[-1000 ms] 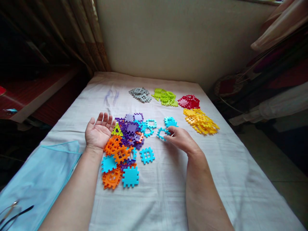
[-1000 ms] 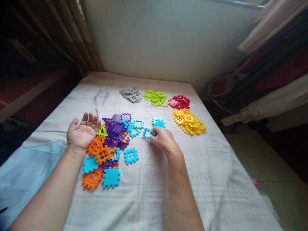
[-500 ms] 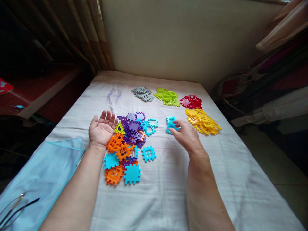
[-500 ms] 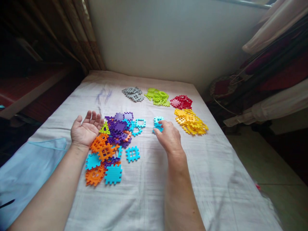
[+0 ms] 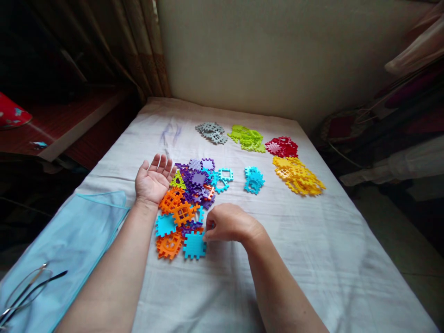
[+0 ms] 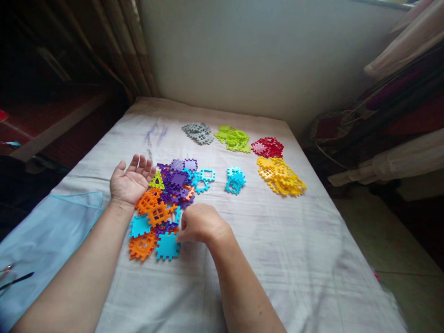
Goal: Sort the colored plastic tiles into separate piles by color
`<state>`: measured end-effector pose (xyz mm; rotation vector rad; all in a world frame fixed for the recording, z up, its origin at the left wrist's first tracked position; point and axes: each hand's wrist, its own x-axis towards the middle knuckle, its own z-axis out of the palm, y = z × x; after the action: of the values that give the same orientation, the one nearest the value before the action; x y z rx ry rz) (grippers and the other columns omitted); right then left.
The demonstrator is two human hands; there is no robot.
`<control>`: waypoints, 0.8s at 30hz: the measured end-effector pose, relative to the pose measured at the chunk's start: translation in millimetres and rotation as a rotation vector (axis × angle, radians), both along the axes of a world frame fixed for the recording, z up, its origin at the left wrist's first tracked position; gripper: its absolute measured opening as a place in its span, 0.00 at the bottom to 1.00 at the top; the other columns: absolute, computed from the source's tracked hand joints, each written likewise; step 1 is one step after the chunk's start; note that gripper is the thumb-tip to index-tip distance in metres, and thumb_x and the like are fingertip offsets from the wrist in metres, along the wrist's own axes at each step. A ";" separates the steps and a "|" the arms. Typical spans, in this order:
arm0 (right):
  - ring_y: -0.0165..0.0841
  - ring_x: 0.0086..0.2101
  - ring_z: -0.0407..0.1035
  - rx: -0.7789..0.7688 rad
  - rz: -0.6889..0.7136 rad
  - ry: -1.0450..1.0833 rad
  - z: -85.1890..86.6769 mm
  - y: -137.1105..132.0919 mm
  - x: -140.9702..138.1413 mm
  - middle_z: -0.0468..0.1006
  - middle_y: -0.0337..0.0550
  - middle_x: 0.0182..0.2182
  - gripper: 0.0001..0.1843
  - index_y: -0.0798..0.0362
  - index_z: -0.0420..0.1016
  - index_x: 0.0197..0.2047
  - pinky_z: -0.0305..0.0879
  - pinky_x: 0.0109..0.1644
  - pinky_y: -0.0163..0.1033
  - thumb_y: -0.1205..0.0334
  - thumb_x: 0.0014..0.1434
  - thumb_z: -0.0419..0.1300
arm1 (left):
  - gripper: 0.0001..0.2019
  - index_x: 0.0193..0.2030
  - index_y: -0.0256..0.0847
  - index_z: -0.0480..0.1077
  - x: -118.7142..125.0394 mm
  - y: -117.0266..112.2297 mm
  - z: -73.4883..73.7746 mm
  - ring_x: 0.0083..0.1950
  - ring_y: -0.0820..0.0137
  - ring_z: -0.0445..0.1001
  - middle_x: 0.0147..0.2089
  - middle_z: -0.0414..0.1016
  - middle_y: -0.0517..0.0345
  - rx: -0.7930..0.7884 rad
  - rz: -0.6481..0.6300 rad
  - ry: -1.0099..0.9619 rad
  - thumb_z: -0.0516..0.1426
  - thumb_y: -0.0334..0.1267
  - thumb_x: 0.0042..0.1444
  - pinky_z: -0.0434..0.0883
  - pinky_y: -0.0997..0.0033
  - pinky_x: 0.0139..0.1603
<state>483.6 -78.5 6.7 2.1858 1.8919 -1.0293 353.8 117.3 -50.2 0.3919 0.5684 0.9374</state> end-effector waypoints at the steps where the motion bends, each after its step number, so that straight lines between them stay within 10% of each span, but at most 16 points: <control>1: 0.33 0.30 0.73 -0.007 0.008 -0.016 -1.4 1.2 -2.5 0.83 0.41 0.32 0.14 0.46 0.84 0.35 0.55 0.28 0.33 0.50 0.49 0.64 | 0.18 0.40 0.40 0.73 -0.1 -0.2 0.2 0.46 0.68 0.80 0.41 0.81 0.56 0.000 -0.001 0.001 0.45 0.45 0.66 0.75 0.57 0.54; 17: 0.25 0.25 0.62 -0.059 0.006 0.387 -7.4 3.4 20.1 0.72 0.33 0.22 0.09 0.52 0.79 0.30 0.53 0.27 0.30 0.56 0.51 0.62 | 0.15 0.41 0.42 0.74 -1.9 2.7 -6.0 0.49 0.67 0.79 0.44 0.81 0.55 0.055 -0.007 0.024 0.49 0.46 0.64 0.75 0.58 0.54; 24: 0.26 0.24 0.60 0.130 -0.474 0.636 -9.5 -29.4 83.3 0.67 0.34 0.21 0.16 0.54 0.70 0.27 0.56 0.27 0.31 0.48 0.50 0.60 | 0.14 0.40 0.43 0.73 -1.1 2.2 -4.9 0.51 0.65 0.78 0.44 0.81 0.54 0.060 0.006 0.043 0.51 0.47 0.63 0.75 0.57 0.54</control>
<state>566.9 -107.9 -2.8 2.6869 1.6823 -1.9247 352.8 119.4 -55.0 0.4656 0.5818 0.9554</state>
